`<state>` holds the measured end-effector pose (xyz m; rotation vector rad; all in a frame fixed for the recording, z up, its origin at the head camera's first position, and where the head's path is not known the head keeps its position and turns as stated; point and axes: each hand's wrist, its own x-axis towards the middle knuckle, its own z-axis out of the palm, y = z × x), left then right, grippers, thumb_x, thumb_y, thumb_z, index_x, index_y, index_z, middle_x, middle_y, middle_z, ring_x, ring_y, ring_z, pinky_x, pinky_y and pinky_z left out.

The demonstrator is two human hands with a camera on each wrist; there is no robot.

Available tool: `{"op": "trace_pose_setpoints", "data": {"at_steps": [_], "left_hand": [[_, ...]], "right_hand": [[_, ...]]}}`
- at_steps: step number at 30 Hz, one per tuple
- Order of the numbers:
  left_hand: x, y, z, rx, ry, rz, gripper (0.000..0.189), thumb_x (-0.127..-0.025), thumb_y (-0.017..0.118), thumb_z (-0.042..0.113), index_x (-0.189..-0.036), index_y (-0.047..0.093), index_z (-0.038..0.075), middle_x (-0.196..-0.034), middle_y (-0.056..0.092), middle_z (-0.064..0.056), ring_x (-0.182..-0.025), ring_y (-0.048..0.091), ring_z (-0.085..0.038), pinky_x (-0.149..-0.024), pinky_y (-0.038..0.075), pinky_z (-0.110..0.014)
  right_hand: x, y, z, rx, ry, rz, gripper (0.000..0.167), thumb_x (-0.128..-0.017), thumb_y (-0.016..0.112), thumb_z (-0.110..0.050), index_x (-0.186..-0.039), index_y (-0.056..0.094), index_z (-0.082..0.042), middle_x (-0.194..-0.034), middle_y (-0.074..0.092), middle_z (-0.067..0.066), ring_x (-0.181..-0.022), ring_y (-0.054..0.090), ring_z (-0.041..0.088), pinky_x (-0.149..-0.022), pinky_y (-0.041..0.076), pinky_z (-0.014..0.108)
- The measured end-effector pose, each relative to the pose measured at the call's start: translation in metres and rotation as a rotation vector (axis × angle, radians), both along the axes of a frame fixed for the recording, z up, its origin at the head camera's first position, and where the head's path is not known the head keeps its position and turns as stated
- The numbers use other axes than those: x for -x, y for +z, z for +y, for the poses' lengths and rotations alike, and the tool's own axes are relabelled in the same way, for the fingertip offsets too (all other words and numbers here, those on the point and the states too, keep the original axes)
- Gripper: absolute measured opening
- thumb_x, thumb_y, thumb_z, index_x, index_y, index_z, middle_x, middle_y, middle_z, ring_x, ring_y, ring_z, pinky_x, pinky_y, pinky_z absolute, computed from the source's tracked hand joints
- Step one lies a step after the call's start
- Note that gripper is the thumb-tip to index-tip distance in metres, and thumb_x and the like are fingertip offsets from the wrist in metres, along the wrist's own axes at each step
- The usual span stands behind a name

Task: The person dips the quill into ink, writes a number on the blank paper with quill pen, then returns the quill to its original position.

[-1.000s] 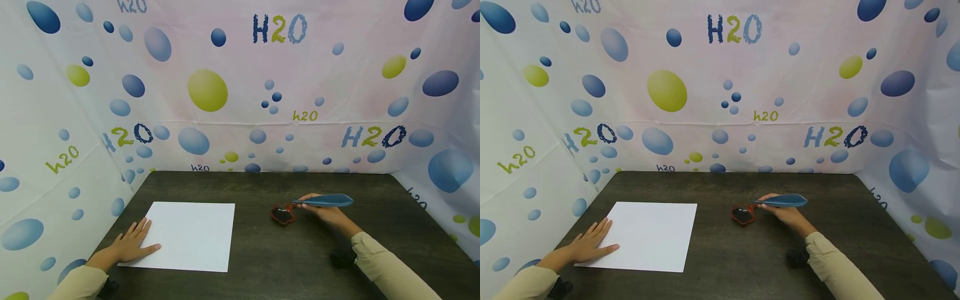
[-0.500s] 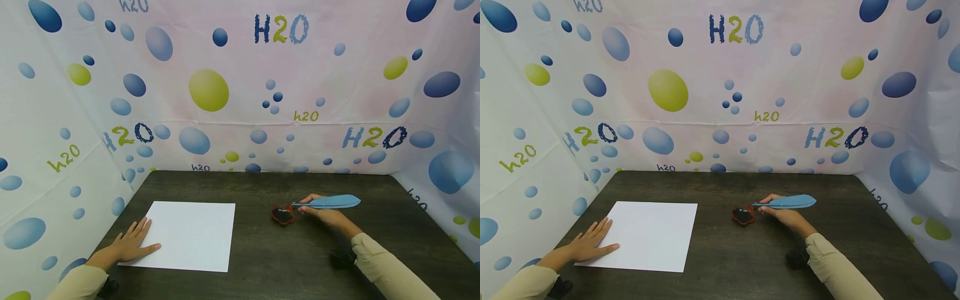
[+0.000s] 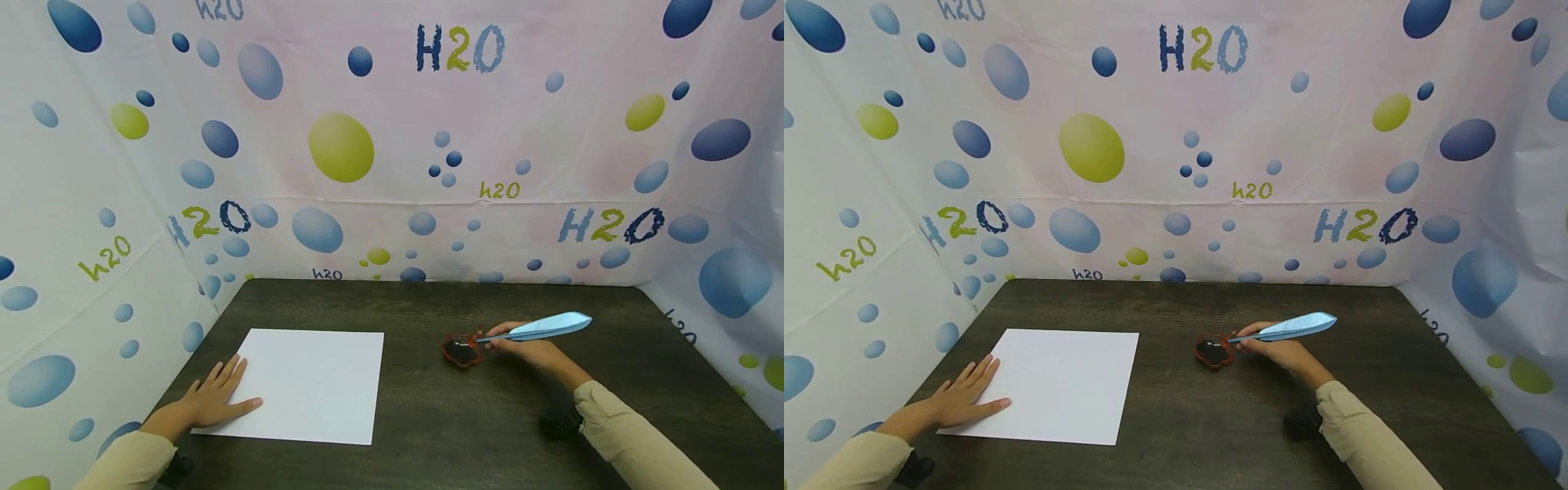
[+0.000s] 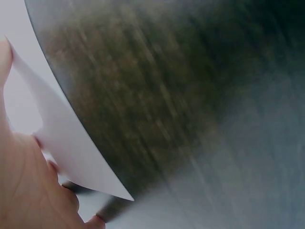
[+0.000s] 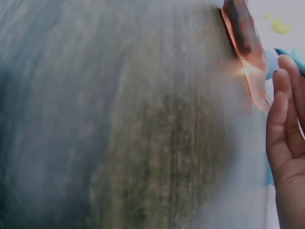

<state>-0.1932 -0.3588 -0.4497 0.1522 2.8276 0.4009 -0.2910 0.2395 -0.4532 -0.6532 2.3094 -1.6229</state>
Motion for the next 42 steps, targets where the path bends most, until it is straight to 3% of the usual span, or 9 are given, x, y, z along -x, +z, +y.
{"op": "trace_pose_setpoints", "data": {"at_steps": [3, 7, 20, 28, 34, 42], "left_hand": [[0.0, 0.001, 0.001, 0.008, 0.001, 0.0, 0.102, -0.085, 0.055, 0.063, -0.148, 0.016, -0.007, -0.155, 0.004, -0.031, -0.136, 0.002, -0.06, -0.094, 0.0, -0.082], [-0.001, 0.005, 0.003, 0.035, 0.002, 0.001, 0.1, -0.086, 0.055, 0.062, -0.148, 0.016, -0.007, -0.154, 0.005, -0.032, -0.136, 0.003, -0.06, -0.095, 0.002, -0.082], [0.0, 0.004, 0.004, 0.026, 0.008, 0.005, 0.101, -0.085, 0.056, 0.062, -0.148, 0.017, -0.008, -0.154, 0.006, -0.033, -0.135, 0.003, -0.06, -0.094, 0.001, -0.082], [0.0, 0.005, 0.005, 0.035, 0.004, 0.005, 0.101, -0.085, 0.056, 0.062, -0.148, 0.017, -0.008, -0.154, 0.006, -0.033, -0.135, 0.003, -0.06, -0.095, 0.002, -0.082], [-0.001, 0.005, 0.004, 0.029, 0.007, -0.005, 0.102, -0.086, 0.056, 0.062, -0.148, 0.016, -0.008, -0.154, 0.004, -0.033, -0.135, 0.003, -0.061, -0.094, 0.001, -0.082], [0.0, 0.006, 0.004, 0.046, 0.0, -0.022, 0.1, -0.087, 0.054, 0.061, -0.149, 0.015, -0.006, -0.154, 0.003, -0.032, -0.136, 0.001, -0.06, -0.095, 0.002, -0.082]], "right_hand": [[0.001, 0.0, 0.0, -0.005, 0.052, -0.033, 0.042, -0.096, 0.059, -0.018, -0.124, 0.052, 0.012, -0.118, 0.063, 0.025, -0.1, 0.067, 0.016, -0.084, 0.055, 0.034], [0.001, 0.002, -0.004, -0.012, 0.06, -0.053, 0.039, -0.093, 0.063, -0.018, -0.121, 0.056, 0.01, -0.109, 0.066, 0.022, -0.089, 0.068, 0.018, -0.077, 0.056, 0.037], [0.006, 0.009, -0.02, -0.1, 0.155, 0.065, 0.024, -0.093, 0.062, -0.011, -0.11, 0.065, 0.005, -0.089, 0.068, 0.01, -0.072, 0.064, 0.012, -0.064, 0.055, 0.033], [0.006, 0.012, -0.026, -0.173, 0.139, 0.093, 0.021, -0.091, 0.065, -0.013, -0.107, 0.068, 0.002, -0.097, 0.069, 0.013, -0.077, 0.065, 0.013, -0.068, 0.055, 0.031], [0.005, 0.014, -0.032, -0.206, 0.102, 0.131, 0.017, -0.088, 0.068, -0.011, -0.101, 0.07, -0.001, -0.091, 0.07, 0.011, -0.071, 0.064, 0.012, -0.063, 0.054, 0.03], [0.007, 0.019, -0.037, -0.306, 0.065, 0.218, 0.01, -0.087, 0.07, -0.013, -0.095, 0.072, -0.007, -0.093, 0.071, 0.006, -0.073, 0.064, 0.011, -0.063, 0.053, 0.027]]}}
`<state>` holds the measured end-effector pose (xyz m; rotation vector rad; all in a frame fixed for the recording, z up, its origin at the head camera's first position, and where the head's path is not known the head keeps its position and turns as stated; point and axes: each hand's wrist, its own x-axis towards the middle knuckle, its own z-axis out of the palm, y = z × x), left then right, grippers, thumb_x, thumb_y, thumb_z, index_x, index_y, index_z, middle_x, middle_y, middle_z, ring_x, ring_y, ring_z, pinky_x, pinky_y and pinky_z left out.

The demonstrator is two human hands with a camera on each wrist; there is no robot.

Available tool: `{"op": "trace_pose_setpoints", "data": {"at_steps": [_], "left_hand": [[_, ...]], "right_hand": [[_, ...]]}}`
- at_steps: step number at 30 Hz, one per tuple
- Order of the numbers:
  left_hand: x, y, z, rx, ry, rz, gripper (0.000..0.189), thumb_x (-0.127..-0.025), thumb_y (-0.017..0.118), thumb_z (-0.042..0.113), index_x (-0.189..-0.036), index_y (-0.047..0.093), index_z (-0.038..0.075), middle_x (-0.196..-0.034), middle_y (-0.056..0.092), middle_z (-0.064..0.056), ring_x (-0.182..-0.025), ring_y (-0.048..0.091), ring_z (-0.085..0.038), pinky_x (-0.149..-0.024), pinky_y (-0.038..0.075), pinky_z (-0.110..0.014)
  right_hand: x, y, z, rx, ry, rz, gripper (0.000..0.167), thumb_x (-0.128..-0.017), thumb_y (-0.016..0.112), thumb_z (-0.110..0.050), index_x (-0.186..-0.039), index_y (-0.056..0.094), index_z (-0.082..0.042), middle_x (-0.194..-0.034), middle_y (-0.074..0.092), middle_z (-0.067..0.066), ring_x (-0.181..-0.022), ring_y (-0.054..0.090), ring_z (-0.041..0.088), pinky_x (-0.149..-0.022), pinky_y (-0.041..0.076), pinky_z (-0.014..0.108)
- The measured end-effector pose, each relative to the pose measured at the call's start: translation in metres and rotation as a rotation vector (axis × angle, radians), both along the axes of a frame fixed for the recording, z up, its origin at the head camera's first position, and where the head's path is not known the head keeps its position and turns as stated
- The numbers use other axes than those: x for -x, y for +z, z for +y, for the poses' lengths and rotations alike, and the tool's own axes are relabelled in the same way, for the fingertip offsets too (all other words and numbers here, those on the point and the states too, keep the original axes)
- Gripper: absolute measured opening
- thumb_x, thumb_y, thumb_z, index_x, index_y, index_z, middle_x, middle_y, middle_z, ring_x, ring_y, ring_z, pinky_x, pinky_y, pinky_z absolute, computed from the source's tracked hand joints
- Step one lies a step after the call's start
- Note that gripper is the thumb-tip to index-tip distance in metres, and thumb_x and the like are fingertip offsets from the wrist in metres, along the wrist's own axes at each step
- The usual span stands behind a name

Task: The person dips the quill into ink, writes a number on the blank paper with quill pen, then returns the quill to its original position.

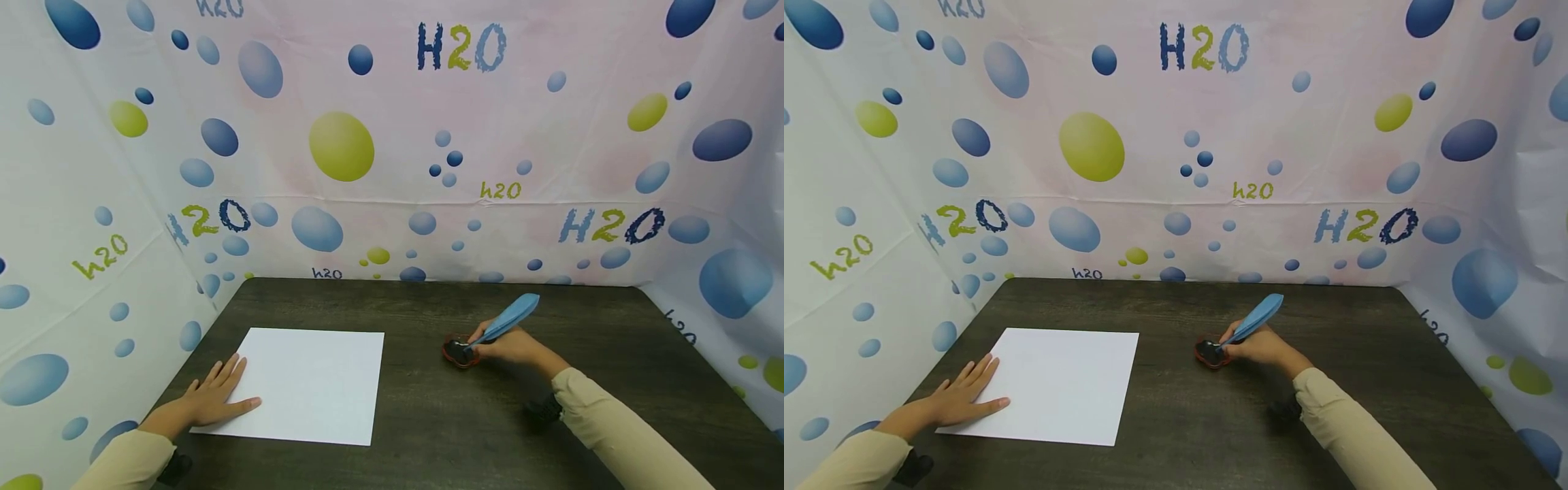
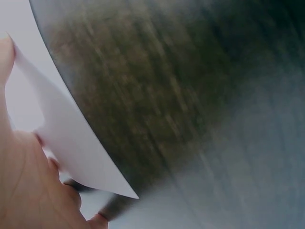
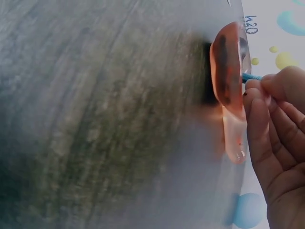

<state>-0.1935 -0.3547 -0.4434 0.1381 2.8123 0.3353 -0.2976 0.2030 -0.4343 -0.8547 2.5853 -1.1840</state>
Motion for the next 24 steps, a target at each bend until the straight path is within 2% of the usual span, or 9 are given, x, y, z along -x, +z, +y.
{"op": "trace_pose_setpoints", "data": {"at_steps": [7, 14, 20, 24], "left_hand": [[0.004, -0.011, -0.009, -0.057, 0.0, 0.003, 0.103, -0.085, 0.054, 0.065, -0.15, 0.013, -0.003, -0.156, 0.002, -0.029, -0.136, 0.0, -0.059, -0.093, -0.003, -0.082], [0.007, -0.021, -0.014, -0.069, 0.013, 0.022, 0.107, -0.082, 0.054, 0.07, -0.15, 0.013, -0.002, -0.157, 0.002, -0.027, -0.137, 0.001, -0.058, -0.092, -0.005, -0.082], [0.008, -0.023, -0.014, -0.066, 0.007, 0.024, 0.106, -0.082, 0.055, 0.068, -0.149, 0.013, -0.003, -0.156, 0.003, -0.028, -0.136, 0.001, -0.059, -0.092, -0.005, -0.082], [0.008, -0.023, -0.014, -0.06, 0.009, 0.025, 0.106, -0.082, 0.055, 0.068, -0.149, 0.014, -0.004, -0.156, 0.003, -0.029, -0.136, 0.002, -0.059, -0.092, -0.004, -0.082]], "right_hand": [[0.004, 0.008, -0.005, -0.044, 0.03, -0.005, 0.008, -0.087, 0.069, -0.01, -0.093, 0.072, -0.006, -0.088, 0.071, 0.003, -0.067, 0.062, 0.012, -0.059, 0.051, 0.03], [0.008, 0.015, -0.01, -0.067, 0.061, -0.023, 0.008, -0.087, 0.068, -0.008, -0.093, 0.07, -0.003, -0.086, 0.07, 0.004, -0.068, 0.063, 0.013, -0.059, 0.052, 0.029], [0.007, 0.02, -0.013, -0.124, 0.06, 0.015, 0.007, -0.086, 0.068, -0.008, -0.09, 0.071, -0.005, -0.085, 0.07, 0.003, -0.067, 0.064, 0.01, -0.06, 0.052, 0.027], [0.007, 0.018, -0.014, -0.115, 0.077, 0.03, 0.007, -0.086, 0.068, -0.009, -0.091, 0.071, -0.005, -0.086, 0.07, 0.004, -0.068, 0.065, 0.009, -0.061, 0.053, 0.026]]}}
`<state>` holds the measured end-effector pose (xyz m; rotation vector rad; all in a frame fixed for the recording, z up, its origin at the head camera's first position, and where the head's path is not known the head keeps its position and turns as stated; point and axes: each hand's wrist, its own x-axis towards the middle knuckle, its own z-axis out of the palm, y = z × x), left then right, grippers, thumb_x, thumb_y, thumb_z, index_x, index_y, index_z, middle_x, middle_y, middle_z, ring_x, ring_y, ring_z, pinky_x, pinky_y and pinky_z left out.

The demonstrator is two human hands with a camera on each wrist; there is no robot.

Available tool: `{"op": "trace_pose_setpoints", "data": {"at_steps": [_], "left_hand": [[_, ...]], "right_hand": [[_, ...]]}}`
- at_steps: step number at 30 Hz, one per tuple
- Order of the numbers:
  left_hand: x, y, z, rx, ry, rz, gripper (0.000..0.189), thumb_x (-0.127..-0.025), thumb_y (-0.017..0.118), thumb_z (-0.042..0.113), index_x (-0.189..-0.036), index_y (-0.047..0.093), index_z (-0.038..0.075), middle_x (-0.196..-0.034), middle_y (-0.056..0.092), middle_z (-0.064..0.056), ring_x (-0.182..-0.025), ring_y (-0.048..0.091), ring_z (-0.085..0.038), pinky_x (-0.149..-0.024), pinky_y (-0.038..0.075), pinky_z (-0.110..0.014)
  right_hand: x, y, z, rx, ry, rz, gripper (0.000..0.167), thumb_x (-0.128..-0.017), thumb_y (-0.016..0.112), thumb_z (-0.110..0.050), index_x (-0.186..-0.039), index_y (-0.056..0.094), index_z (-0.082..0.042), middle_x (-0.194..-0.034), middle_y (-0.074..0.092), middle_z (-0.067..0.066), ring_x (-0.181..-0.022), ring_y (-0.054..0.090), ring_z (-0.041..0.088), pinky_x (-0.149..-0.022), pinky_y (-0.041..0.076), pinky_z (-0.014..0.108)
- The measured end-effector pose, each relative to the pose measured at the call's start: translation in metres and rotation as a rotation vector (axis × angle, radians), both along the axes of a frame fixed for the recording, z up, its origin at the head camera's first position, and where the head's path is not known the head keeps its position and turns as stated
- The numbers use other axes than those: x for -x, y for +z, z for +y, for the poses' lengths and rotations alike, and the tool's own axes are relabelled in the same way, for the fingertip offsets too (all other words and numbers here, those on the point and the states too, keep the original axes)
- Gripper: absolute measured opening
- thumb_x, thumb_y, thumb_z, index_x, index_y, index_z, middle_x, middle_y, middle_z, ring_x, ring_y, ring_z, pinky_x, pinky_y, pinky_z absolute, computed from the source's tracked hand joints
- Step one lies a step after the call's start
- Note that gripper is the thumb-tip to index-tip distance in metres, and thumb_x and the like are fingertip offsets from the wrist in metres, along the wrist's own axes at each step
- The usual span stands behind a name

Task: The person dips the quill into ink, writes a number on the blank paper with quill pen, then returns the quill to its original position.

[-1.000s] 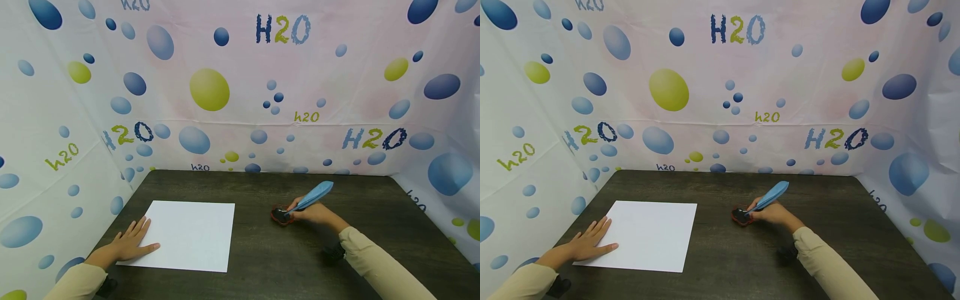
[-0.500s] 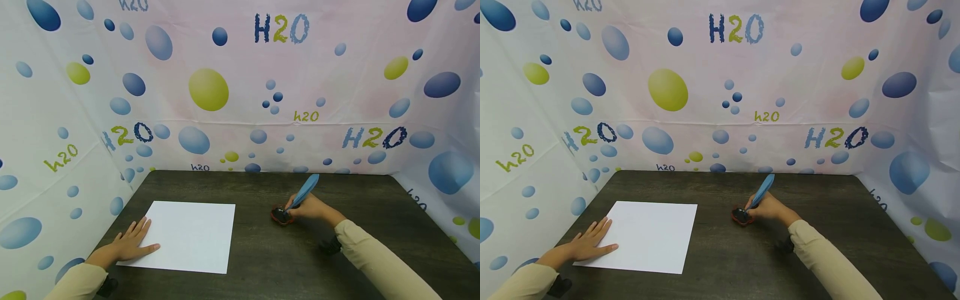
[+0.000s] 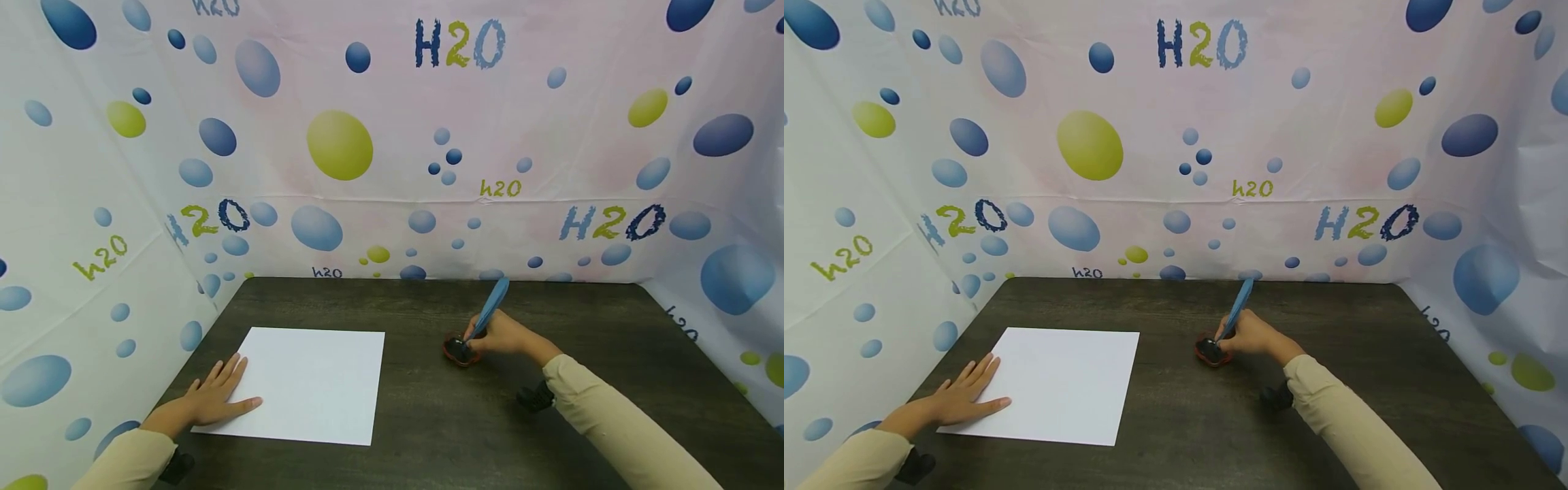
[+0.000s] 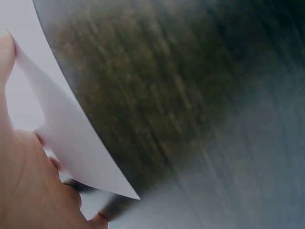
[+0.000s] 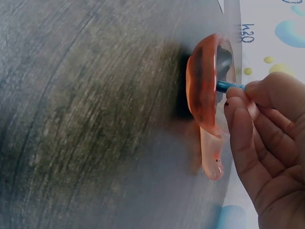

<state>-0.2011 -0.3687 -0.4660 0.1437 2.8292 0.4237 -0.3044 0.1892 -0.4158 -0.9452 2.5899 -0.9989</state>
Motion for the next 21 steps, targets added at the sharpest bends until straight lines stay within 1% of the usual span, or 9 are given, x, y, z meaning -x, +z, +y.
{"op": "trace_pose_setpoints", "data": {"at_steps": [3, 8, 10, 14, 17, 21], "left_hand": [[0.0, -0.0002, 0.0001, 0.002, 0.001, 0.004, 0.107, -0.082, 0.055, 0.068, -0.149, 0.014, -0.004, -0.156, 0.003, -0.029, -0.136, 0.002, -0.059, -0.092, -0.004, -0.082], [0.0006, -0.0018, -0.0008, 0.001, 0.004, -0.004, 0.107, -0.082, 0.055, 0.069, -0.149, 0.013, -0.004, -0.156, 0.002, -0.029, -0.136, 0.001, -0.059, -0.092, -0.005, -0.082], [0.0009, -0.0024, -0.0013, 0.004, 0.006, -0.002, 0.107, -0.082, 0.055, 0.068, -0.149, 0.014, -0.004, -0.156, 0.003, -0.029, -0.136, 0.001, -0.059, -0.092, -0.005, -0.082], [0.0006, -0.0016, -0.0007, 0.013, 0.008, 0.0, 0.107, -0.082, 0.055, 0.069, -0.149, 0.014, -0.004, -0.156, 0.004, -0.029, -0.136, 0.002, -0.059, -0.093, -0.005, -0.082], [0.0004, -0.0011, -0.0003, 0.013, 0.007, -0.002, 0.107, -0.082, 0.055, 0.069, -0.149, 0.015, -0.004, -0.156, 0.004, -0.029, -0.136, 0.002, -0.059, -0.093, -0.005, -0.082], [-0.0007, 0.0, -0.0012, -0.003, 0.003, 0.002, 0.107, -0.082, 0.055, 0.069, -0.149, 0.014, -0.004, -0.156, 0.003, -0.028, -0.137, 0.001, -0.059, -0.092, -0.005, -0.082]], "right_hand": [[0.0003, -0.0014, 0.001, 0.031, 0.009, 0.0, 0.008, -0.086, 0.068, -0.008, -0.091, 0.071, -0.002, -0.087, 0.071, 0.006, -0.069, 0.066, 0.009, -0.061, 0.053, 0.026], [0.0, -0.0011, 0.0024, 0.007, -0.016, 0.003, 0.006, -0.085, 0.068, -0.009, -0.09, 0.071, -0.005, -0.085, 0.07, 0.004, -0.069, 0.064, 0.009, -0.061, 0.052, 0.026], [-0.0006, -0.0008, 0.0019, -0.002, -0.012, 0.007, 0.006, -0.085, 0.068, -0.009, -0.089, 0.071, -0.006, -0.084, 0.07, 0.002, -0.069, 0.064, 0.009, -0.061, 0.052, 0.026], [-0.0014, -0.0012, 0.0008, 0.022, 0.002, -0.001, 0.007, -0.086, 0.068, -0.01, -0.089, 0.071, -0.005, -0.082, 0.071, 0.001, -0.066, 0.064, 0.009, -0.06, 0.052, 0.027], [-0.0018, -0.0015, 0.0013, 0.03, -0.02, -0.01, 0.006, -0.086, 0.069, -0.008, -0.089, 0.071, -0.004, -0.08, 0.07, 0.001, -0.064, 0.063, 0.011, -0.058, 0.051, 0.028], [-0.0024, -0.0004, 0.0013, 0.01, -0.049, -0.007, 0.004, -0.084, 0.069, -0.009, -0.086, 0.071, -0.006, -0.078, 0.069, 0.0, -0.064, 0.063, 0.011, -0.058, 0.052, 0.028]]}}
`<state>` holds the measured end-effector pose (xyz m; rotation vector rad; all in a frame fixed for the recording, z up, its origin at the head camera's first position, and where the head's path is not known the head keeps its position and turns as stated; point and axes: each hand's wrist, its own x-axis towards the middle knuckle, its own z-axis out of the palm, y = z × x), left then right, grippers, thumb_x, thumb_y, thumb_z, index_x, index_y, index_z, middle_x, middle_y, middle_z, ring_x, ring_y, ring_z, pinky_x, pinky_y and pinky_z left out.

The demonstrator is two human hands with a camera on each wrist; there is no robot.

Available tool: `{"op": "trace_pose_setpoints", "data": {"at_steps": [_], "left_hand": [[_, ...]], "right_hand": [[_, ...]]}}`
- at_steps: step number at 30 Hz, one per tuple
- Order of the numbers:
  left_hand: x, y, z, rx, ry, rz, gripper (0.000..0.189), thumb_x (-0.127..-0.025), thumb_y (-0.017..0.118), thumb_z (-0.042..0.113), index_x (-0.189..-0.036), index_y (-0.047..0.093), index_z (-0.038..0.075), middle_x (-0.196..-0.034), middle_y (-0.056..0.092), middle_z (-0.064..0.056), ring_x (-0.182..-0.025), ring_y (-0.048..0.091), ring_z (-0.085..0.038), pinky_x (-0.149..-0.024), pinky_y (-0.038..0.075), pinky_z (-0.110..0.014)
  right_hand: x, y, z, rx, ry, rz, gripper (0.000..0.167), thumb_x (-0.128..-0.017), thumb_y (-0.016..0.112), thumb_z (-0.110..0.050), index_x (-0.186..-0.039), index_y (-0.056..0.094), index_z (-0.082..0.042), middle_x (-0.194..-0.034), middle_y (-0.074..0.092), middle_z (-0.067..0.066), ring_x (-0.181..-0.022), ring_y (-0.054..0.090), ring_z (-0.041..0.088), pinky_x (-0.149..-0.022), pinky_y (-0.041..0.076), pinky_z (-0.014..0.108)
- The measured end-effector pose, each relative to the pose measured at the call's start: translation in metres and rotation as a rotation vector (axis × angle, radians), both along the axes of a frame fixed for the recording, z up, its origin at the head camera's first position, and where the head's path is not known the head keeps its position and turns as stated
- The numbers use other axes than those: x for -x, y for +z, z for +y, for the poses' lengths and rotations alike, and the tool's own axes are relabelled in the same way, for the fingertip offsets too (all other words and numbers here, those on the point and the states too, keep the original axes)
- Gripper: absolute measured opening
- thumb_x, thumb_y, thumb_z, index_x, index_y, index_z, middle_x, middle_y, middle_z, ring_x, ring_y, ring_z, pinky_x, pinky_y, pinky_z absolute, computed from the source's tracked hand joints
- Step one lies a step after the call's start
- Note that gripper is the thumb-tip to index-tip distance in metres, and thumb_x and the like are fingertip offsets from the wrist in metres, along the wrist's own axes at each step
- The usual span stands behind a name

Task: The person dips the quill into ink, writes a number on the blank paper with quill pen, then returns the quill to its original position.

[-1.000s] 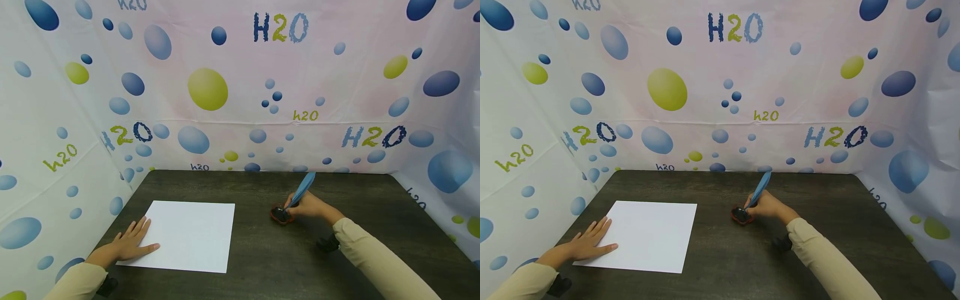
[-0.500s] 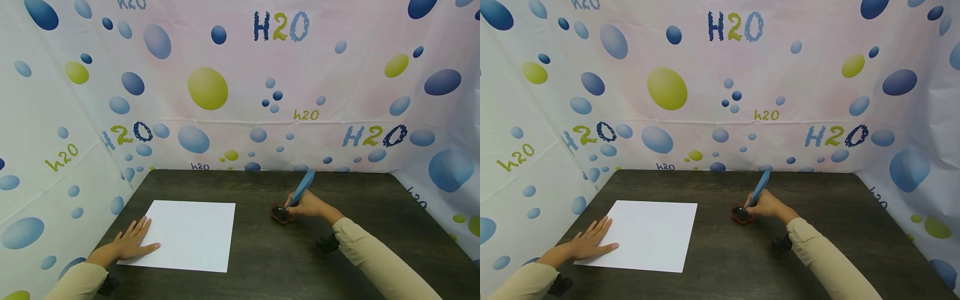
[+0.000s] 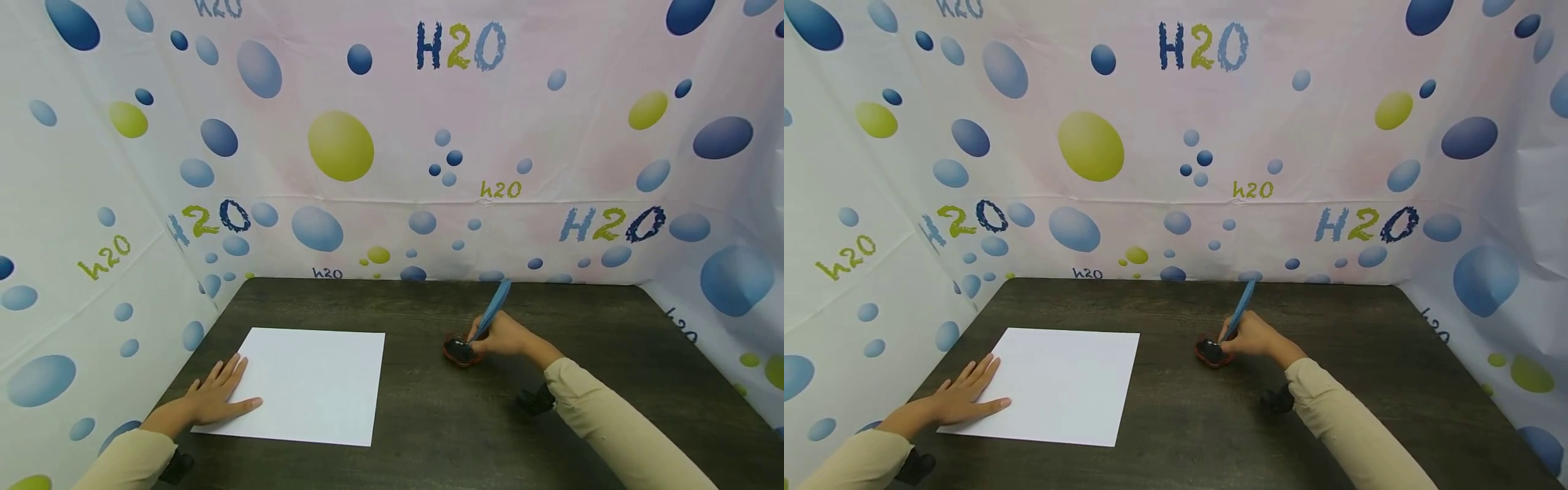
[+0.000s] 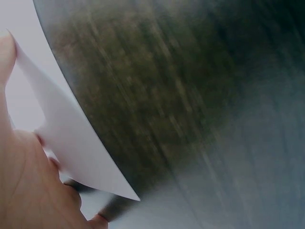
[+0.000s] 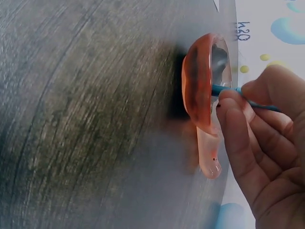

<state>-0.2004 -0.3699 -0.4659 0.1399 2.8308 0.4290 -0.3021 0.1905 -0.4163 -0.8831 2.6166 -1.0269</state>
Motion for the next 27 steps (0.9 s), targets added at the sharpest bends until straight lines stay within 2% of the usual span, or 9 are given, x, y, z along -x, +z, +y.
{"op": "trace_pose_setpoints", "data": {"at_steps": [6, 20, 27], "left_hand": [[-0.002, 0.001, 0.0, -0.017, -0.004, 0.009, 0.106, -0.082, 0.056, 0.066, -0.149, 0.014, -0.004, -0.156, 0.003, -0.029, -0.136, 0.001, -0.059, -0.091, -0.005, -0.083], [0.0, 0.003, 0.0, -0.027, -0.017, 0.011, 0.105, -0.083, 0.055, 0.067, -0.149, 0.014, -0.003, -0.156, 0.002, -0.029, -0.136, 0.0, -0.06, -0.092, -0.005, -0.082], [0.001, -0.001, 0.0, -0.014, -0.015, 0.015, 0.106, -0.082, 0.056, 0.067, -0.149, 0.014, -0.004, -0.156, 0.003, -0.029, -0.136, 0.002, -0.06, -0.091, -0.005, -0.083]], "right_hand": [[-0.003, -0.001, -0.001, 0.038, 0.017, -0.005, 0.006, -0.085, 0.069, -0.007, -0.088, 0.072, -0.003, -0.079, 0.071, 0.002, -0.062, 0.063, 0.012, -0.056, 0.052, 0.028], [-0.009, -0.007, 0.001, 0.085, -0.026, 0.007, 0.005, -0.085, 0.07, -0.006, -0.087, 0.071, -0.002, -0.073, 0.069, 0.001, -0.058, 0.06, 0.011, -0.054, 0.049, 0.028], [-0.011, -0.008, 0.002, 0.115, -0.043, 0.001, 0.005, -0.085, 0.07, -0.008, -0.087, 0.07, -0.003, -0.075, 0.069, 0.001, -0.059, 0.061, 0.012, -0.055, 0.051, 0.029]]}}
